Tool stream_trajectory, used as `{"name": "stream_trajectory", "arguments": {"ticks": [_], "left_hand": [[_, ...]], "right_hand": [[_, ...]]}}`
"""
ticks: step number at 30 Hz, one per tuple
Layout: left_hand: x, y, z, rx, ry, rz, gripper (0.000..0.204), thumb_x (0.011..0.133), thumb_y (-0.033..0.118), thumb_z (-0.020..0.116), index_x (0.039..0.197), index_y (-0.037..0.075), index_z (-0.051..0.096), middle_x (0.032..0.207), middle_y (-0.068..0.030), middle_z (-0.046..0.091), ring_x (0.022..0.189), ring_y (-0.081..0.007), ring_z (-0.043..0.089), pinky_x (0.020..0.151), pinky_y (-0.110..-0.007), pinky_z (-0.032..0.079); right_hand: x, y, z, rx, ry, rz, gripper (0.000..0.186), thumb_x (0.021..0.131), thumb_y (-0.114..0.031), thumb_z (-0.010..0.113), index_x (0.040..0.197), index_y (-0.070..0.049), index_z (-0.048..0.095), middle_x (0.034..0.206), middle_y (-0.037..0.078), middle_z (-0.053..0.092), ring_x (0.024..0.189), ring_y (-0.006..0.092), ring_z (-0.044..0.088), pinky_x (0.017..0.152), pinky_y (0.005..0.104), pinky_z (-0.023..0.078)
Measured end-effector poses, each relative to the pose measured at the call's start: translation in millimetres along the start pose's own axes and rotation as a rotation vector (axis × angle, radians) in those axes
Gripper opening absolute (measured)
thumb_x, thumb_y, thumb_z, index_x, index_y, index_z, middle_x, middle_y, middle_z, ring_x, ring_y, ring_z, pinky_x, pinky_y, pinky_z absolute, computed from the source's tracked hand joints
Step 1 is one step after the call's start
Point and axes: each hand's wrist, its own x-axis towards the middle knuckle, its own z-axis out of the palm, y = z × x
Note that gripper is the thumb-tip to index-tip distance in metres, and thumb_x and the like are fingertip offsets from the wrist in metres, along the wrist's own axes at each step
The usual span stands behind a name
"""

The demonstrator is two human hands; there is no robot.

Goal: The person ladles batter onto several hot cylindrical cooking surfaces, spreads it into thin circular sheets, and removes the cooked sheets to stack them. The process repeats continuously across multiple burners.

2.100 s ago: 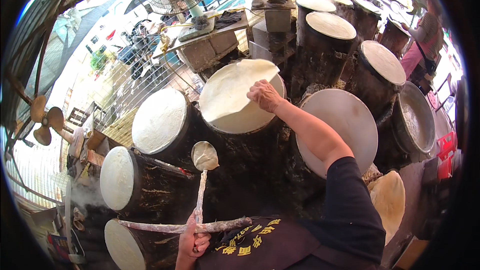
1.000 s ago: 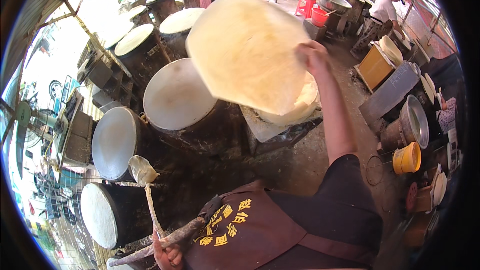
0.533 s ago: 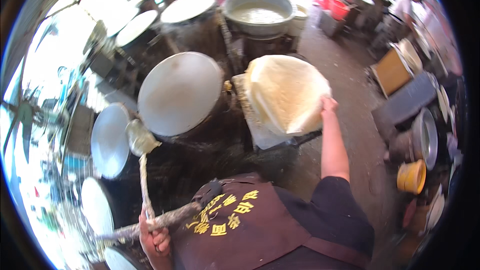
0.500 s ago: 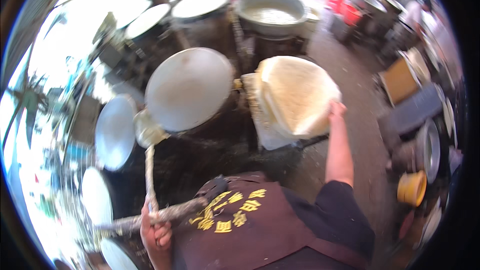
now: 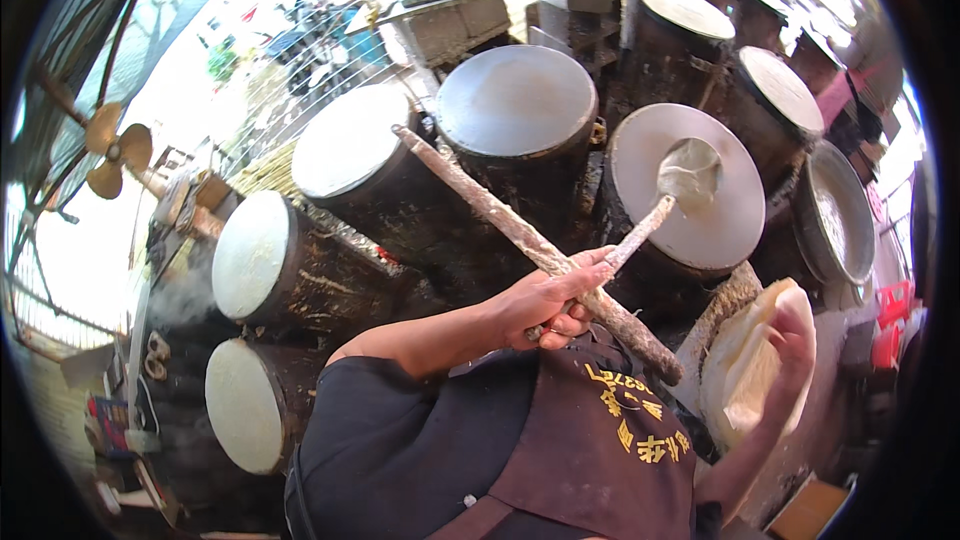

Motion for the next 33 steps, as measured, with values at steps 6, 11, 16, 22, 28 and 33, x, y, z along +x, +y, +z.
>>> {"name": "stream_trajectory", "arguments": {"ticks": [6, 11, 16, 22, 28, 33], "left_hand": [[-7.2, 7.5, -31.2, -0.175, 0.020, -0.097, 0.049, 0.097, 0.043, 0.047, 0.141, 0.028, 0.031, 0.068, 0.0021, 0.038, 0.044, -0.0021, 0.027, 0.032, -0.016, 0.019], [1.4, 32.3, -42.8, -0.107, -0.097, -0.037, 0.047, 0.098, 0.038, 0.048, 0.141, 0.030, 0.032, 0.068, 0.0026, 0.034, 0.047, -0.0044, 0.030, 0.034, -0.016, 0.028], [11.5, 47.3, -37.1, 0.133, -0.009, 0.097, 0.056, 0.098, 0.017, 0.048, 0.147, 0.027, 0.023, 0.064, 0.0027, 0.034, 0.044, -0.0053, 0.033, 0.034, -0.018, 0.032], [116.4, 36.2, -6.0, 0.560, -0.102, 0.243, 0.062, 0.095, 0.010, 0.050, 0.149, 0.012, 0.019, 0.061, 0.0011, 0.039, 0.040, -0.0063, 0.035, 0.032, -0.022, 0.033], [228.8, -4.0, -9.8, 0.995, -0.002, 0.341, 0.054, 0.096, 0.015, 0.048, 0.145, 0.008, 0.028, 0.067, -0.0046, 0.051, 0.046, -0.0129, 0.047, 0.039, -0.027, 0.041], [290.9, -10.9, -51.6, 1.564, 0.164, 0.745, 0.045, 0.095, 0.024, 0.047, 0.139, 0.016, 0.043, 0.100, -0.0212, 0.065, 0.086, -0.0431, 0.063, 0.073, -0.050, 0.050]], "right_hand": [[14.8, -98.2, 175.7, -0.554, -0.815, -0.293, 0.069, 0.078, -0.015, 0.070, 0.139, -0.011, 0.038, 0.096, 0.015, 0.056, 0.088, 0.0320, 0.060, 0.073, 0.0402, 0.052], [20.7, -31.8, 180.3, -0.370, -0.410, -0.218, 0.056, 0.088, -0.007, 0.059, 0.140, -0.011, 0.040, 0.090, 0.014, 0.059, 0.072, 0.0271, 0.059, 0.066, 0.0369, 0.050], [-1.2, 20.5, 127.9, 0.004, 0.125, 0.015, 0.054, 0.088, 0.005, 0.051, 0.140, -0.002, 0.039, 0.089, 0.007, 0.059, 0.061, 0.0068, 0.053, 0.049, 0.0215, 0.045], [-54.9, 40.6, 103.3, -0.379, 0.455, 0.037, 0.045, 0.084, -0.002, 0.059, 0.128, 0.000, 0.052, 0.087, 0.014, 0.062, 0.070, 0.0192, 0.060, 0.066, 0.0313, 0.050], [-48.8, 84.6, 100.9, -0.602, 0.411, 0.154, 0.050, 0.083, -0.010, 0.061, 0.131, -0.005, 0.048, 0.097, 0.023, 0.060, 0.090, 0.0385, 0.060, 0.078, 0.0432, 0.048], [-37.1, 94.7, 105.4, -0.782, 0.303, 0.457, 0.053, 0.084, -0.013, 0.060, 0.135, -0.014, 0.047, 0.090, 0.021, 0.056, 0.086, 0.0391, 0.060, 0.077, 0.0466, 0.049]]}}
